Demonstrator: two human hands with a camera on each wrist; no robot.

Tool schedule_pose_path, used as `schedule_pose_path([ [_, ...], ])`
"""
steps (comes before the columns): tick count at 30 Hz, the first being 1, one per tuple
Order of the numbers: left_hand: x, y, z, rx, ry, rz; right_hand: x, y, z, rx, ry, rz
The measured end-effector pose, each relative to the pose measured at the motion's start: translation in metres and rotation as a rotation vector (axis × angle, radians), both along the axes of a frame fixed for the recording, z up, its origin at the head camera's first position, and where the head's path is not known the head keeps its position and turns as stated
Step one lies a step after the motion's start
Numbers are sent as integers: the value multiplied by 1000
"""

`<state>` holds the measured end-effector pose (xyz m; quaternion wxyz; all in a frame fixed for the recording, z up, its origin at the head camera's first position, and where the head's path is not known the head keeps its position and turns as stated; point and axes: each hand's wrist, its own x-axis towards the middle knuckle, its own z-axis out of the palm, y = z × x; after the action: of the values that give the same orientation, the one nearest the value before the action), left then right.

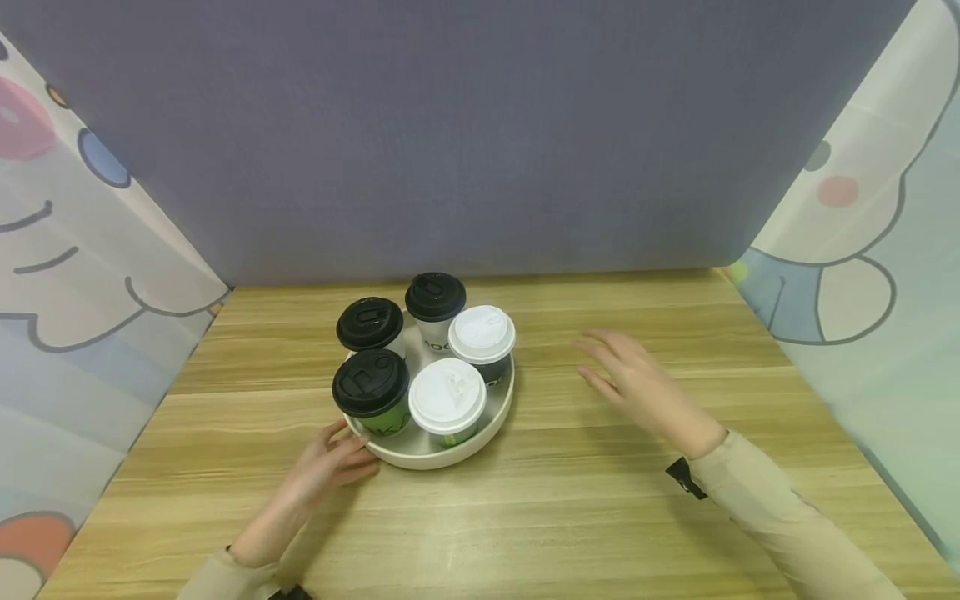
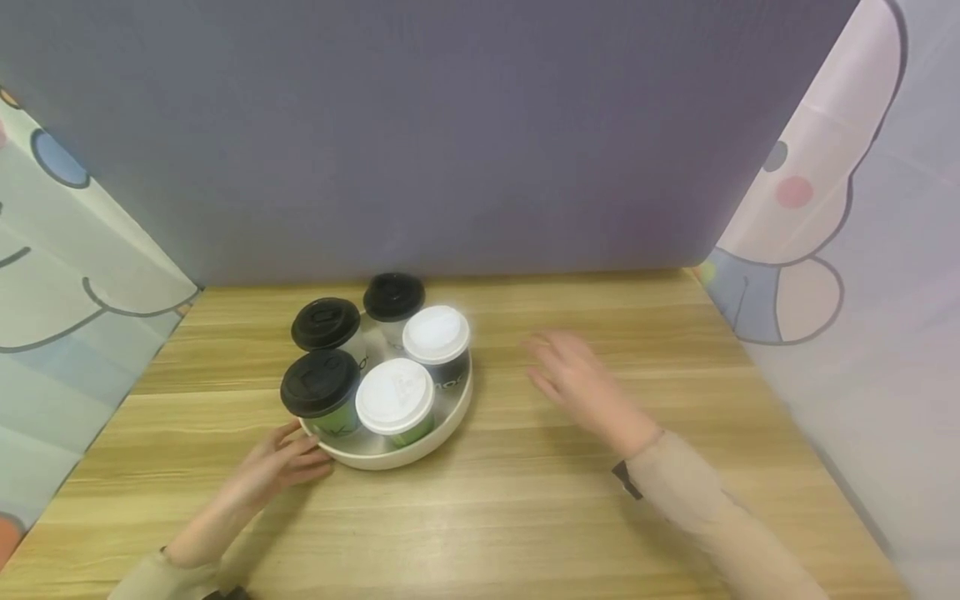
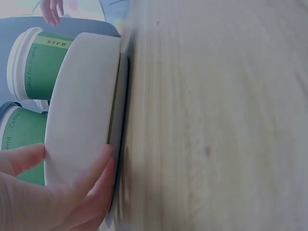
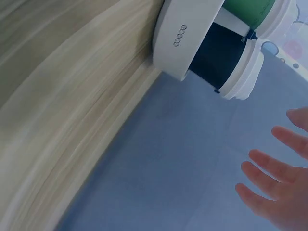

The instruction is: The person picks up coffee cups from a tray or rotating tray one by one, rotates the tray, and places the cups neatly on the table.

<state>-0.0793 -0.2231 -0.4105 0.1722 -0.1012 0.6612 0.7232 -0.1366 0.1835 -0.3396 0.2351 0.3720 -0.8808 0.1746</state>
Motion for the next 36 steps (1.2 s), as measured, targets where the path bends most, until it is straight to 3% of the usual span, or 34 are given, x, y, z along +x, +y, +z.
schedule_pose_path([
  [4,2,5,8,37,-7,13,-2,-10,3,-10,18,47],
  [12,2,8,5,100,1,30,-5,-32,9,-35,48,144],
  [23,4,12,3,90,-7,92,-8,-68,18,-25,96,269],
  [36,6,13,1,112,10,111,-3,-108,28,130,-86,291],
])
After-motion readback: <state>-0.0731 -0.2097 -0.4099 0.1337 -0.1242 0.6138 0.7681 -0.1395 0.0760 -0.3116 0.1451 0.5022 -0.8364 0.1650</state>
